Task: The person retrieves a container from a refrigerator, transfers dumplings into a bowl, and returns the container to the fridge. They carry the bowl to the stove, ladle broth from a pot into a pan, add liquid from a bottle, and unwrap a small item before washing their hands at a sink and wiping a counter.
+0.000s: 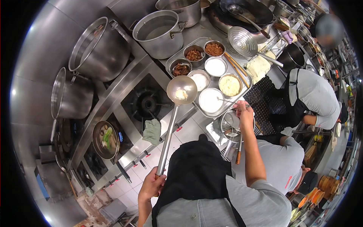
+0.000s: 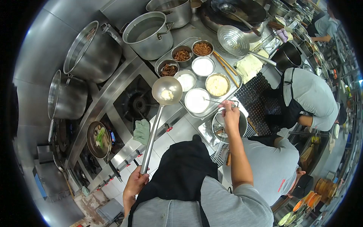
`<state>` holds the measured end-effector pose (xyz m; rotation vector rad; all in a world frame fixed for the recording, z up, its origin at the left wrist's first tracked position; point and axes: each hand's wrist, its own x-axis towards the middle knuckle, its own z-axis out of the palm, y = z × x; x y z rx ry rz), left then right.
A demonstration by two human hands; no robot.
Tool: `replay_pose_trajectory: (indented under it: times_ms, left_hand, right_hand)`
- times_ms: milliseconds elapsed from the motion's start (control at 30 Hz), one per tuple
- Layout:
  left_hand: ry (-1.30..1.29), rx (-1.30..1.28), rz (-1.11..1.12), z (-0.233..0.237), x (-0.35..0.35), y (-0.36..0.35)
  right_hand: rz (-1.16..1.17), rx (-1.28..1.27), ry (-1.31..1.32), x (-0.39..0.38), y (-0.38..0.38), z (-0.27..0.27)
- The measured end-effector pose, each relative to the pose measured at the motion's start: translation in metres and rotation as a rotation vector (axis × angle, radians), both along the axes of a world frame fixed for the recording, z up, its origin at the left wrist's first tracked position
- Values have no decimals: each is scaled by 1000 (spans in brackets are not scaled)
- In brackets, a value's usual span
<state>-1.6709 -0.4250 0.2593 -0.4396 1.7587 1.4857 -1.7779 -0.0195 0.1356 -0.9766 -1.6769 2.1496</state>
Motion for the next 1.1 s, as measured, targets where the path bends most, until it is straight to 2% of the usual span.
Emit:
replay_pose_trajectory:
  times_ms: [167, 267, 300, 367, 433, 500, 700, 767, 900, 967, 1033, 1100]
  left_hand:
    - [-4, -81, -59, 8, -5, 3]
    - [-4, -72, -76, 8, -5, 4]
    - [-23, -54, -75, 6, -5, 3]
    - [-38, -35, -81, 8, -6, 4]
    - [2, -95, -121, 16, -8, 11]
    - [-14, -73, -112, 14, -5, 10]
    - [23, -79, -50, 15, -3, 11]
    - [42, -84, -47, 16, -1, 11]
    - [65, -81, -39, 15, 0, 11]
    - [31, -83, -20, 15, 2, 11]
    - [27, -88, -16, 16, 3, 12]
    - [24, -93, -16, 16, 3, 13]
  right_hand:
    - [-16, -59, 33, -11, -8, 23]
    - [217, 126, 225, -22, -23, 43]
    - [215, 127, 230, -26, -24, 51]
    - [164, 1045, 450, -34, -25, 66]
    - [62, 934, 359, -42, -19, 74]
    - [6, 950, 232, -55, -6, 75]
    - [-58, 964, 87, -110, 22, 17]
    - [-56, 960, 116, -122, 22, 7]
    - [-15, 797, 60, -129, 18, -8]
    - [-111, 580, 115, -130, 19, -14]
    - [-100, 542, 55, -130, 25, -17]
    - [-143, 323, -15, -131, 28, -19]
